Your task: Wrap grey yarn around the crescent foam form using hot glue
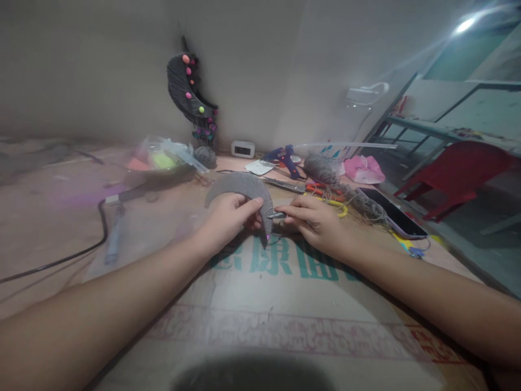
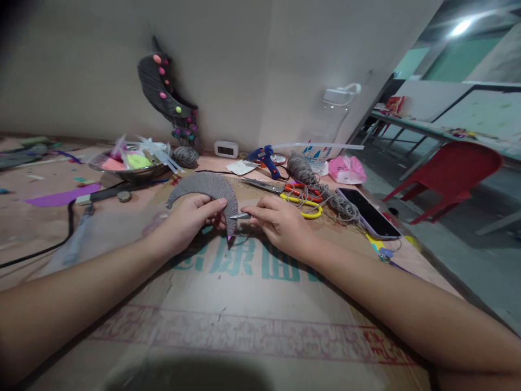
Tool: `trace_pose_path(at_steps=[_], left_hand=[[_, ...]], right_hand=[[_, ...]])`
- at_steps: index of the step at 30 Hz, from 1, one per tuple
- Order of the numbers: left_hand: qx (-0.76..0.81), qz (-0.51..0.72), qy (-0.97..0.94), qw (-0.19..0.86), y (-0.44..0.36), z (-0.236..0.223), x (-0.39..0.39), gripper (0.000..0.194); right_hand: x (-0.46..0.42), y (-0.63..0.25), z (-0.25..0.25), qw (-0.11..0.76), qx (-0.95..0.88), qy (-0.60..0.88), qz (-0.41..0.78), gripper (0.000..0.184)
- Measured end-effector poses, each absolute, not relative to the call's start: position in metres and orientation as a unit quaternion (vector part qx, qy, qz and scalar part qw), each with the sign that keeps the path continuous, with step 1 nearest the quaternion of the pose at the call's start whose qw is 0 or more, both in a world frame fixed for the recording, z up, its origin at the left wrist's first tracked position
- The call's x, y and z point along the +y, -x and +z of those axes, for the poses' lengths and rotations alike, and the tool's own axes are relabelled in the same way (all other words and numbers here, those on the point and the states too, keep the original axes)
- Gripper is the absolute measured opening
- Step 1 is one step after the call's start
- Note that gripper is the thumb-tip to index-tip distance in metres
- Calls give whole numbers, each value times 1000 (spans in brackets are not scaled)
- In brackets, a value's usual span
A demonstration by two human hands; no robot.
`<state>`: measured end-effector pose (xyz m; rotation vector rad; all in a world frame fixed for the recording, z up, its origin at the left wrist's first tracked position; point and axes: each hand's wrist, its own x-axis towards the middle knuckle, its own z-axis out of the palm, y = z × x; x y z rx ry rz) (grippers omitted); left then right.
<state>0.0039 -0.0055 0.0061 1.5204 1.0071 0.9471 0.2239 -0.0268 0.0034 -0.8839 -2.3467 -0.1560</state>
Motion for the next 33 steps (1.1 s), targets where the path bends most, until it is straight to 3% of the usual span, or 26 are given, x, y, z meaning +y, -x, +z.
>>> trace_pose_path(at_steps=[9, 33], left_hand=[[416, 399, -647, 499, -2, 1, -3, 38], [429, 371, -677, 469, -3, 8, -8, 38]], right_hand=[[-29, -225, 6, 350, -868, 348, -58, 28], [-29, -223, 4, 309, -890, 323, -95, 26]])
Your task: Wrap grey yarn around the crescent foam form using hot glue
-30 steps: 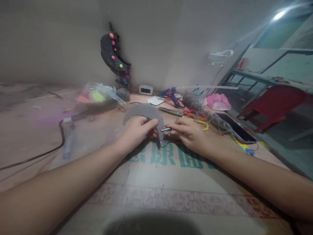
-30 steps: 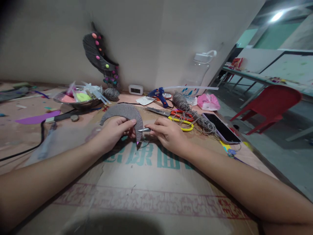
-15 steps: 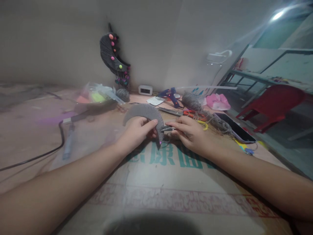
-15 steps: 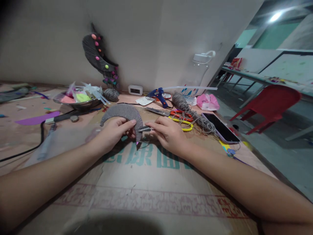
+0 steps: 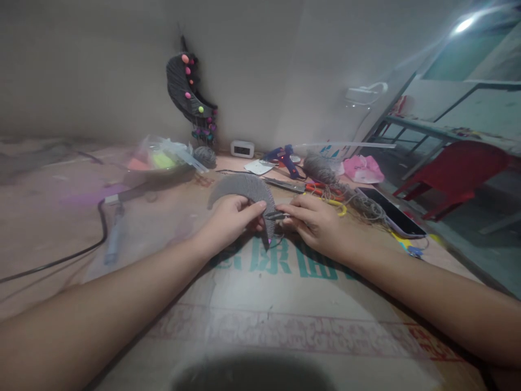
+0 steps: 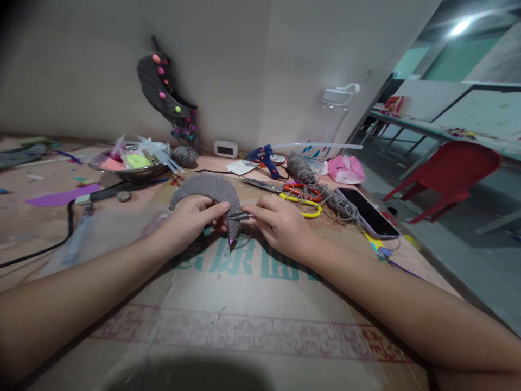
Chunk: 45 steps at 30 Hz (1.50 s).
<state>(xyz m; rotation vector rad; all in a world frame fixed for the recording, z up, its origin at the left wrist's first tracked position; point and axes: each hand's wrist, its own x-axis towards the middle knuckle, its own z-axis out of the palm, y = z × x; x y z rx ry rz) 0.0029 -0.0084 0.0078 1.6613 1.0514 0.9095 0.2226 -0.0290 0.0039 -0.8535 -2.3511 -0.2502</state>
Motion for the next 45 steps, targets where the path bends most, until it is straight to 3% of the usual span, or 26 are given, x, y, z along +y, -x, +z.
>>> trace_pose_path(at_steps=[5, 11, 23, 45], left_hand=[[420, 366, -676, 482, -4, 10, -9, 38], [370, 390, -621, 570, -6, 6, -7, 44], [381, 399, -620, 558, -5, 2, -5, 43], [368, 412, -583, 596, -6, -1, -6, 34]], right_hand=[[-28, -223, 4, 314, -887, 324, -95, 25], [-26, -225, 2, 317, -889, 318, -84, 25], [-29, -227, 8, 374, -855, 351, -71, 26], [-24, -231, 2, 339, -874, 336, -91, 25]])
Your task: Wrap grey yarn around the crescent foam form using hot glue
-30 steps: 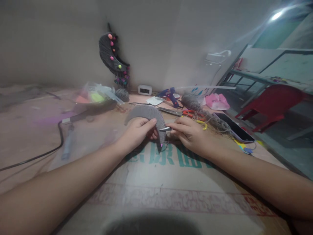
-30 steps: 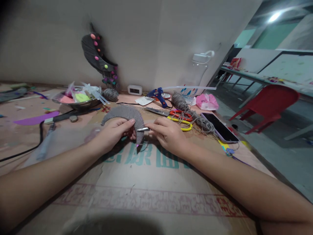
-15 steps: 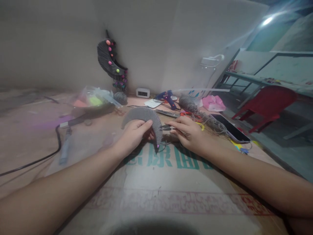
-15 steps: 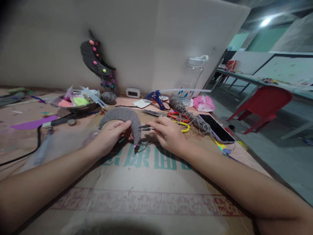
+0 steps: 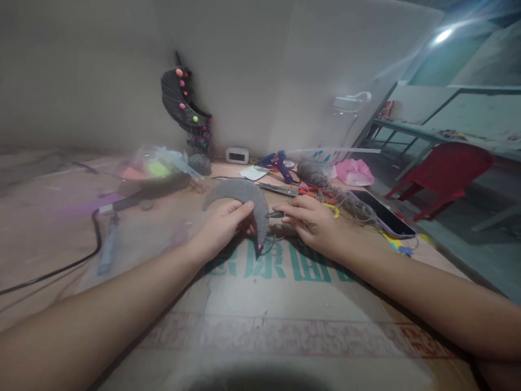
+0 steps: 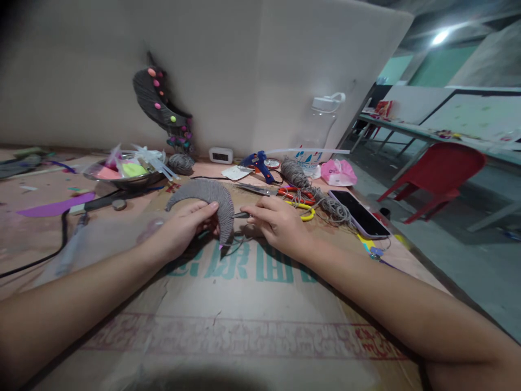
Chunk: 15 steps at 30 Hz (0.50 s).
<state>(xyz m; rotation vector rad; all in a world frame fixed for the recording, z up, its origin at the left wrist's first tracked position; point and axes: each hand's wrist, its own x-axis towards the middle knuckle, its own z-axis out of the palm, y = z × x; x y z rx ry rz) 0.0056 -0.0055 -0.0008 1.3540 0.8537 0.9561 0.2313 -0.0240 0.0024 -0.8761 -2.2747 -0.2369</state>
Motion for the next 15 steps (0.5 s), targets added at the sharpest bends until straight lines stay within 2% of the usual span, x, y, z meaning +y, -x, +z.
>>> trace_pose_path(at_steps=[7, 15], left_hand=[[399, 364, -700, 467, -2, 2, -3, 31], [410, 339, -706, 467, -5, 1, -7, 31]], right_hand=[[-24, -232, 2, 365, -855, 362, -61, 27], [-32, -225, 10, 381, -848, 366, -42, 26]])
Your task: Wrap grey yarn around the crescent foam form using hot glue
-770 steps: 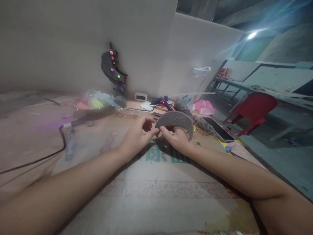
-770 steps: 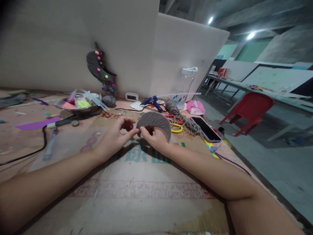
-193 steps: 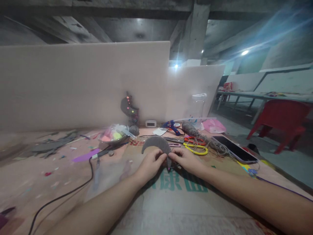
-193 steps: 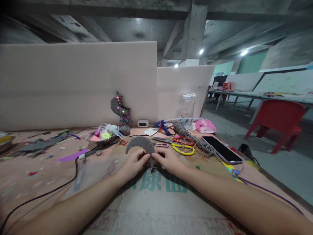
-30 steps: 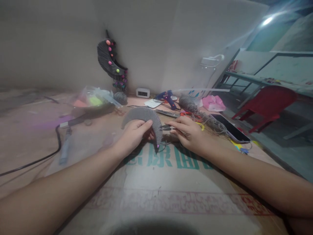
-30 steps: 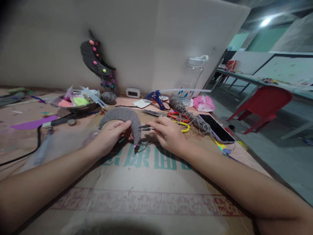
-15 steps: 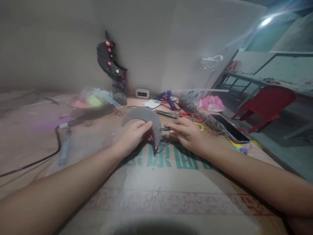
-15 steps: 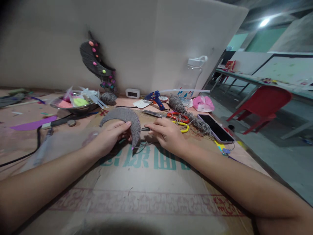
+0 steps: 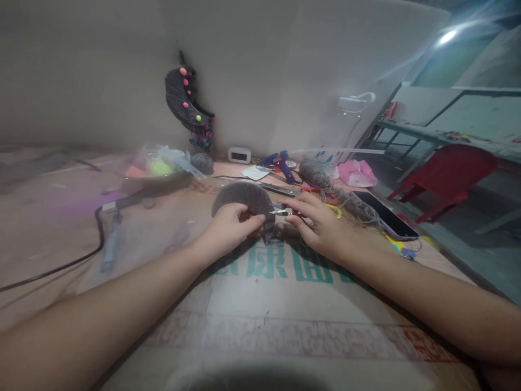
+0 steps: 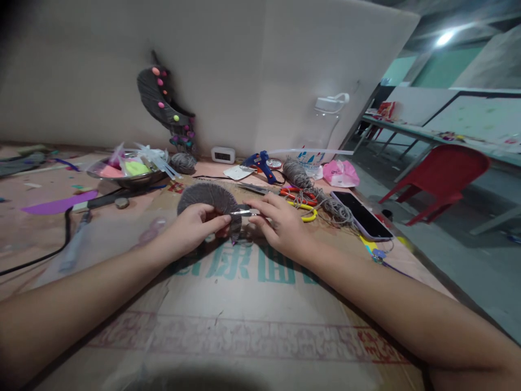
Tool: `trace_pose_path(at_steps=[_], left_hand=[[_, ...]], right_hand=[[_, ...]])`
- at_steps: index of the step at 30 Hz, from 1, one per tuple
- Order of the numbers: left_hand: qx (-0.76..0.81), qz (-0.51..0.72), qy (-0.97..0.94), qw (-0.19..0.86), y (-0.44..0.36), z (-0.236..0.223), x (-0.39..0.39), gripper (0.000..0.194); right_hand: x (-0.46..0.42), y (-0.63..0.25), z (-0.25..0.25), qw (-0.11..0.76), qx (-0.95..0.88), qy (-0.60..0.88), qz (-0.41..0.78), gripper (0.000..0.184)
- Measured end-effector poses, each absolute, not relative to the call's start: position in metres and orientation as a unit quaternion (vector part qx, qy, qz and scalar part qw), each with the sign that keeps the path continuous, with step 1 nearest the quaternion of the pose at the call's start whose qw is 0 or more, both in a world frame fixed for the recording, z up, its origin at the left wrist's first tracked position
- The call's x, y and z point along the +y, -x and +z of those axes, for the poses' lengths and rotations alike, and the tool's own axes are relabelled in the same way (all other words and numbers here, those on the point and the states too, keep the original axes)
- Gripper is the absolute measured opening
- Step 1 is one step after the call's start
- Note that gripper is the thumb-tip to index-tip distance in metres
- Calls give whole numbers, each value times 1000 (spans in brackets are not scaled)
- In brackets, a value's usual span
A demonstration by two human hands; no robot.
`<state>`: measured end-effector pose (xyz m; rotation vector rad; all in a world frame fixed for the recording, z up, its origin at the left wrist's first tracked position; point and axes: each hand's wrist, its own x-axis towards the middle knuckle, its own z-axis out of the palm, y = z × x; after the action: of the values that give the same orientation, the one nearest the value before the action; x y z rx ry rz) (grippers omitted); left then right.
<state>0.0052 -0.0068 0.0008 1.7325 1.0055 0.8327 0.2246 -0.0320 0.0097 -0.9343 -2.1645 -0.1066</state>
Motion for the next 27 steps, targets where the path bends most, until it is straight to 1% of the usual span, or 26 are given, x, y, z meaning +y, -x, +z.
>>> trace_pose_path(at_steps=[4, 7, 10, 13, 17, 21, 24, 27], left_hand=[[403, 330, -720, 458, -6, 2, -9, 33], [395, 319, -735, 449, -6, 3, -10, 34], [387, 327, -745, 434, -5, 1, -8, 39], [388, 344, -724, 454, -5, -1, -6, 44], [380, 355, -709, 476, -6, -1, -7, 40], [366, 384, -677, 510, -6, -1, -9, 33], [394, 415, -608, 550, -4, -4, -10, 41], [418, 407, -585, 564, -4, -8, -9, 49]], right_hand=[[-35, -215, 10, 397, -822, 409, 17, 21], [-36, -207, 11, 387, -798, 451, 103, 13], [-37, -202, 13, 366, -767, 476, 226, 23], [-37, -200, 14, 347, -726, 486, 340, 29], [-36, -202, 12, 349, -678, 465, 449, 34], [-32, -205, 9, 368, -650, 434, 503, 38], [-32, -205, 8, 365, -648, 419, 520, 37], [-33, -204, 8, 348, -655, 406, 534, 38]])
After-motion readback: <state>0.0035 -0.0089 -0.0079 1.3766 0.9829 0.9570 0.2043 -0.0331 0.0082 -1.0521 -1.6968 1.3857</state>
